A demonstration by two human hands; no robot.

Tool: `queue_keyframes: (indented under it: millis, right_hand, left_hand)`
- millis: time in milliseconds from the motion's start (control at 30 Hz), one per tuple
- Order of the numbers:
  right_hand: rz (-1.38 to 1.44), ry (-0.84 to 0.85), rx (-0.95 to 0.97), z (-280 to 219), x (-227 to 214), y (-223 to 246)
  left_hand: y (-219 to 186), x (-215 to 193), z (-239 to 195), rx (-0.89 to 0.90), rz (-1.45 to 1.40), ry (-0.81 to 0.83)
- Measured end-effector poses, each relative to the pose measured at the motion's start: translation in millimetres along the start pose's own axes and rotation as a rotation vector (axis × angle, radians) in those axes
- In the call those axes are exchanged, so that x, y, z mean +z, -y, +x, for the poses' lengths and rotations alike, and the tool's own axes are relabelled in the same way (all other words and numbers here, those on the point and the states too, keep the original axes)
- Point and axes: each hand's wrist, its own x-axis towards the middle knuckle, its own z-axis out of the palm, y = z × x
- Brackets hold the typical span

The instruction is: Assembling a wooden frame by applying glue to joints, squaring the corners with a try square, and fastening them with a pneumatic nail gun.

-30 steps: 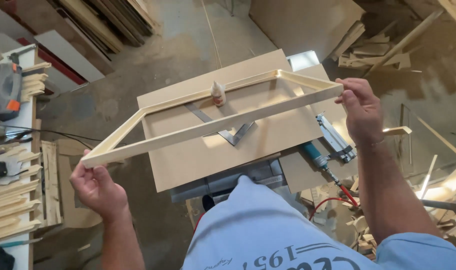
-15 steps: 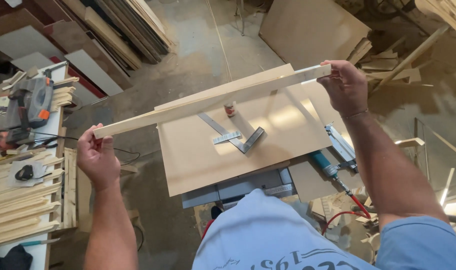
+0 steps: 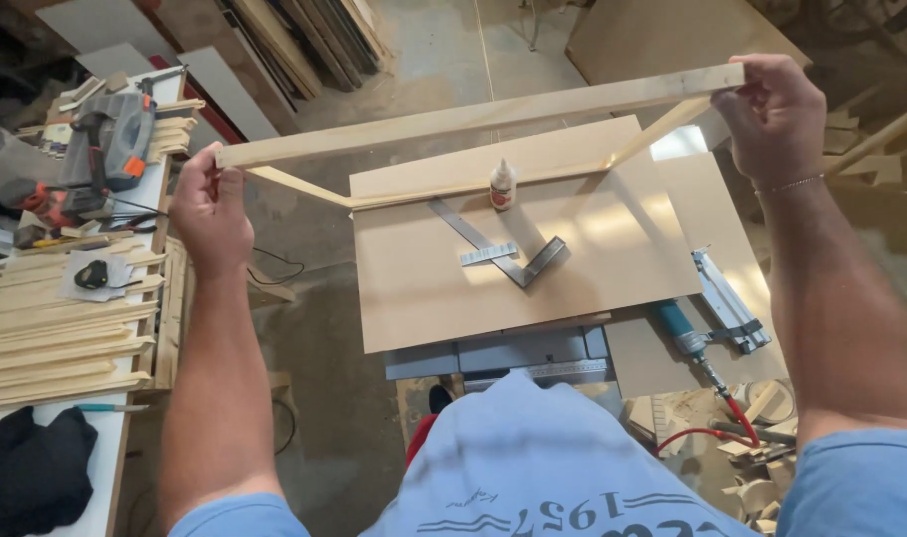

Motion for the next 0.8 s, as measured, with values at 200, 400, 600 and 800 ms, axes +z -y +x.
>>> queue_keyframes:
  millis: [200, 400, 600, 800]
  right_hand:
    - [0.060, 0.004, 0.082, 5, 2, -4]
    - [0.114, 0.046, 0.207, 8, 4, 2]
    - [0.124, 0.130, 0.186, 9, 12, -32]
    - [0.106, 0.236, 0.509, 6, 38, -48]
  left_hand:
    - [-1, -1, 5, 0.002, 0.001, 0.015]
    - [14, -2, 9, -0.079, -0.018, 0.046]
    - [29, 1, 25, -0.269, -0.050, 0.127]
    - [55, 22, 25, -0.449, -0.149, 0.248]
